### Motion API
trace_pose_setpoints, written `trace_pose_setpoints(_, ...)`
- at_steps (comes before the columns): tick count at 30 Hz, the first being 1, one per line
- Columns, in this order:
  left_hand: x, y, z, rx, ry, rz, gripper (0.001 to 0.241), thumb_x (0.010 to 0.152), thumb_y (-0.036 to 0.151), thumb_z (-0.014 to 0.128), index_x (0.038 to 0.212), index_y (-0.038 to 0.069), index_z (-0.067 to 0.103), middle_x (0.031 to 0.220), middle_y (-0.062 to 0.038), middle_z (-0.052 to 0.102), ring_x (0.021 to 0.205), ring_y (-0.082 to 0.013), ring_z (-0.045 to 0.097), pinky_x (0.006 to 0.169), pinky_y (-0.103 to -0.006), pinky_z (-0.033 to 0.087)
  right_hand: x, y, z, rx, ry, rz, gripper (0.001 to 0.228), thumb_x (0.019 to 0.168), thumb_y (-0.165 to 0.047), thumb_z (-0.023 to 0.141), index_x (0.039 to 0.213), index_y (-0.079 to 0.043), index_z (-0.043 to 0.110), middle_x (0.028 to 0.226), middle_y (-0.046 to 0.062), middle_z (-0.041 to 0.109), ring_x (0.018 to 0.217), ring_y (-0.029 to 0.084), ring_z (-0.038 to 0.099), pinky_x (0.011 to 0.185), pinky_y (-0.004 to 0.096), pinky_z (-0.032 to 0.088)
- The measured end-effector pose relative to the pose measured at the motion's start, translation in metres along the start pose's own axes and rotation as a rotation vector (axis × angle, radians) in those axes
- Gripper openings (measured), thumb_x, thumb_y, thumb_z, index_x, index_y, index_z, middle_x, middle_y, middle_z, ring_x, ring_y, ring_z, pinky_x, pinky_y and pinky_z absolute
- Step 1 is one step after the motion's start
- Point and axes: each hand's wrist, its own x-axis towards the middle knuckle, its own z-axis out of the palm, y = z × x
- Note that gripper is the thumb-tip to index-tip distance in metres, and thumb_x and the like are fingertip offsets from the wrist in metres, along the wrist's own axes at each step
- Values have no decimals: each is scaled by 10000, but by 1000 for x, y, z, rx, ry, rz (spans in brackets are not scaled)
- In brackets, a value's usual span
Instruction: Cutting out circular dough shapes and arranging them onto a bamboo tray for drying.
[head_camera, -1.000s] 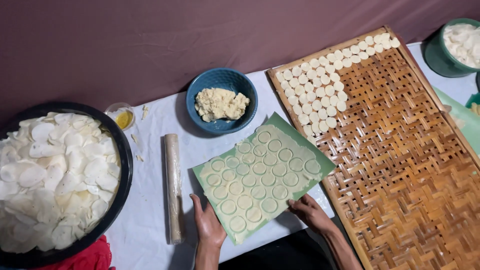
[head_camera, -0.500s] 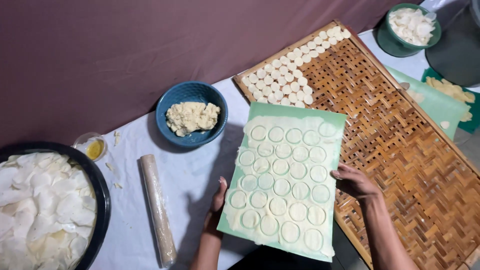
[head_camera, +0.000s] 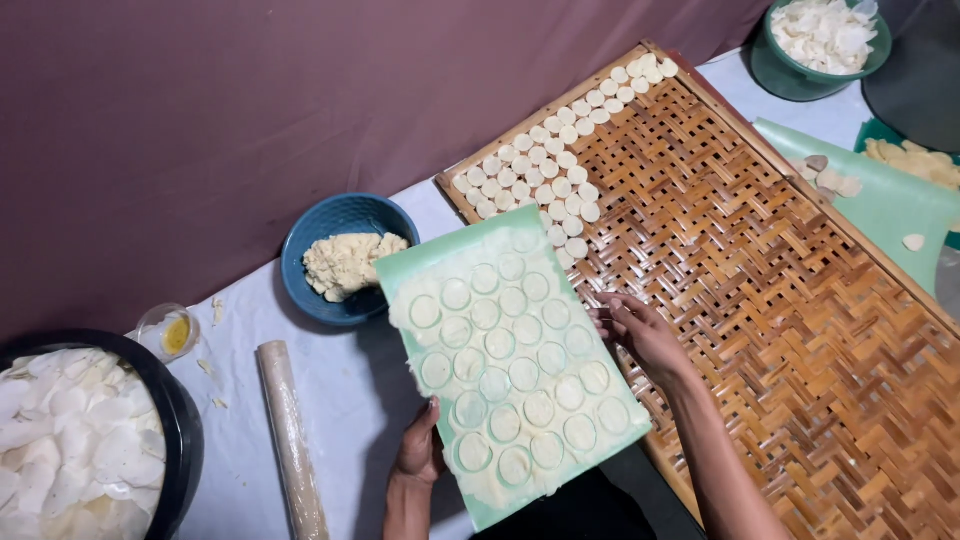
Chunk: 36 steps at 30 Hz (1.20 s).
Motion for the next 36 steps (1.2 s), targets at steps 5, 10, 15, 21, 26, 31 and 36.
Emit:
trace_pose_setpoints(5, -9, -11, -1, 50, 83, 74, 554, 973, 146, 523, 1503, 2, 451, 1468, -220, 566, 1259, -334, 580, 1013, -452, 462, 4, 17, -7, -627, 123, -379, 268, 929, -114, 656, 1191, -64, 687, 993, 131, 741, 823, 224, 722, 703, 323, 631)
trace_pose_setpoints(10, -14, -21, 18, 38, 90, 155, 531, 1005, 154, 498, 1525, 75, 431, 1503, -177, 543, 1300, -313, 564, 1025, -478, 463, 28, 56, 11, -848, -5, -648, 311, 874, -74, 685, 1184, -55, 705, 1106, 145, 720, 747, 206, 696, 574, 264, 612)
trace_pose_setpoints(15, -14, -36, 10, 24, 155, 198, 524, 1009, 142, 488, 1524, 61, 430, 1488, -166, 554, 1292, -321, 561, 1021, -477, 448, 8, 35, 38, -998, 38, -771, 375, 967, -205, 575, 1281, -21, 665, 1039, 140, 598, 840, 243, 590, 733, 374, 559)
trace_pose_setpoints(21, -6, -39, -3, 28, 37, 197, 476, 1045, 180, 525, 1491, 26, 468, 1512, -168, 538, 1330, -334, 546, 1089, -528, 421, 22, 38, 50, -967, 112, -818, 327, 927, -141, 609, 1212, -2, 690, 1002, 96, 625, 782, 228, 593, 724, 356, 521)
trace_pose_setpoints(26, -3, -34, -17, -5, -24, 174, 457, 999, 113, 637, 1436, 30, 533, 1463, -149, 577, 1322, -319, 541, 1100, -517, 379, 51, 38, 55, -704, 119, -508, 278, 904, -203, 674, 1068, 17, 718, 850, 90, 650, 688, 203, 586, 639, 339, 517)
trace_pose_setpoints(31, -6, -29, -29, -16, 82, 137, 268, 1013, 116, 573, 1263, 51, 644, 1379, -139, 639, 1270, -314, 589, 1050, -522, 428, 73, 40, 55, -590, 14, -287, 276, 856, -276, 746, 988, -37, 703, 854, 30, 667, 747, 149, 602, 714, 297, 514)
trace_pose_setpoints(36, 10, -28, -6, 10, 26, 212, 414, 1038, 104, 512, 1444, 20, 522, 1475, -161, 566, 1324, -308, 540, 1087, -501, 399, 65, 29, 65, -710, 125, -631, 279, 873, -160, 735, 1025, -27, 542, 728, 75, 608, 567, 208, 555, 553, 368, 498)
